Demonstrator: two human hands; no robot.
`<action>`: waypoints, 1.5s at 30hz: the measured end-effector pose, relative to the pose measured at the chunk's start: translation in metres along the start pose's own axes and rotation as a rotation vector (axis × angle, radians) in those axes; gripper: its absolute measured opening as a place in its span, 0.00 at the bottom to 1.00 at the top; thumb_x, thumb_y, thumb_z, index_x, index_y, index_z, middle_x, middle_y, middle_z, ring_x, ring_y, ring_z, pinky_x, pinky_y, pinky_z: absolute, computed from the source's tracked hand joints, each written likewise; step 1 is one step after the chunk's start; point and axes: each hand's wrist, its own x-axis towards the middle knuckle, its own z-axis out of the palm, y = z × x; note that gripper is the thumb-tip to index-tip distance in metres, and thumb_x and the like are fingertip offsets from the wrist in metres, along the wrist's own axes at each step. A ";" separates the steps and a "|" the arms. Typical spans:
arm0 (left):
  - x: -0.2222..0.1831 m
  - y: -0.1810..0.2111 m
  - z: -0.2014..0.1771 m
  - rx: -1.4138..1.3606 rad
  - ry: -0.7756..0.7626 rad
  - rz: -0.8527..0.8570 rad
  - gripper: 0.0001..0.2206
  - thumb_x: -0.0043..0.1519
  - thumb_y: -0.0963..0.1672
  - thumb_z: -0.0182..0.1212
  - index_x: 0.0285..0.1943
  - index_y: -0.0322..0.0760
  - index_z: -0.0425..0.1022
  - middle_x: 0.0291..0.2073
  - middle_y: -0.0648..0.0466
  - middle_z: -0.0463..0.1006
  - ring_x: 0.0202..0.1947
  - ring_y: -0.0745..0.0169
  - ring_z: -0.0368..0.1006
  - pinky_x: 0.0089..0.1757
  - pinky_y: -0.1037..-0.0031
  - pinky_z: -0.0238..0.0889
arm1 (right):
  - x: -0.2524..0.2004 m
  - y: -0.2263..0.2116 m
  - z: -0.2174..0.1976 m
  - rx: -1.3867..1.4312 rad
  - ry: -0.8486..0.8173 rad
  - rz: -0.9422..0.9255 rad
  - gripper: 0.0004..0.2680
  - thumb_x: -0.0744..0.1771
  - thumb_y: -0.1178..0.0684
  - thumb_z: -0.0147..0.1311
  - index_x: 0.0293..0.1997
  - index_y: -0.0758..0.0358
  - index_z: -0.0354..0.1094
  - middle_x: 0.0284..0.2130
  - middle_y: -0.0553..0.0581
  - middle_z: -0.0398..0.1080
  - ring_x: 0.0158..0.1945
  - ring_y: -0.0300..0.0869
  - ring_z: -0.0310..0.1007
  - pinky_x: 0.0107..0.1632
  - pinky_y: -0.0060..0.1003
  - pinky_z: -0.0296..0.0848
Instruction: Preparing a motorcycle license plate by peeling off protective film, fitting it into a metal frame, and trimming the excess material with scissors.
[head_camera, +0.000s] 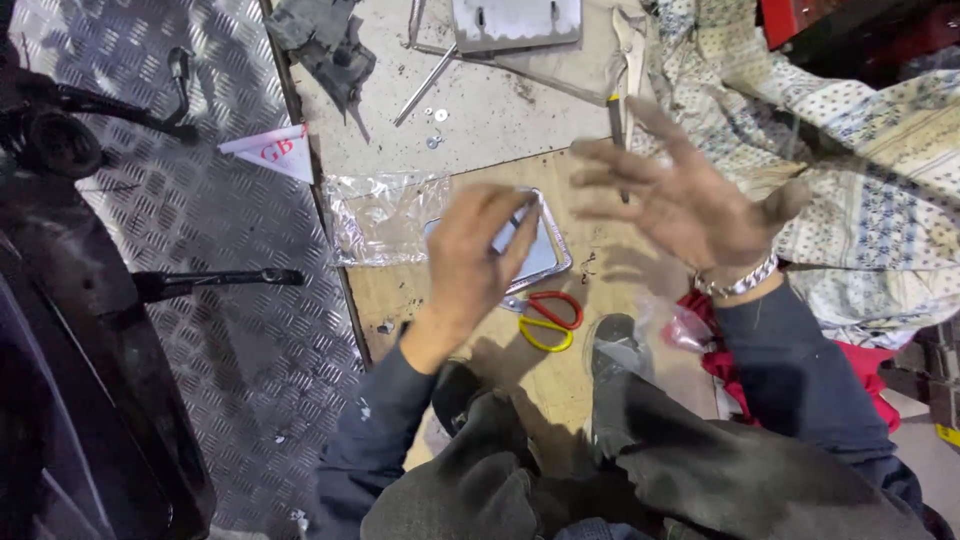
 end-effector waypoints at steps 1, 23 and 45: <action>0.015 0.007 -0.012 0.008 0.000 -0.007 0.06 0.65 0.41 0.65 0.47 0.33 0.78 0.39 0.48 0.80 0.39 0.57 0.76 0.39 0.73 0.73 | -0.001 0.006 0.003 0.009 -0.005 0.003 0.43 0.66 0.21 0.53 0.79 0.56 0.26 0.76 0.74 0.38 0.78 0.62 0.43 0.77 0.70 0.53; 0.071 0.015 -0.034 0.313 0.037 0.466 0.02 0.66 0.38 0.64 0.44 0.33 0.75 0.34 0.51 0.75 0.30 0.59 0.69 0.30 0.72 0.63 | 0.002 0.041 0.022 0.136 0.020 0.178 0.43 0.66 0.24 0.64 0.79 0.55 0.33 0.69 0.74 0.52 0.73 0.62 0.55 0.74 0.70 0.57; 0.075 -0.036 -0.045 0.057 0.038 0.143 0.07 0.64 0.37 0.51 0.34 0.35 0.73 0.25 0.52 0.73 0.24 0.64 0.65 0.26 0.75 0.59 | 0.008 0.024 0.035 0.359 -0.079 0.273 0.41 0.66 0.22 0.50 0.79 0.58 0.29 0.73 0.80 0.42 0.73 0.69 0.51 0.73 0.73 0.53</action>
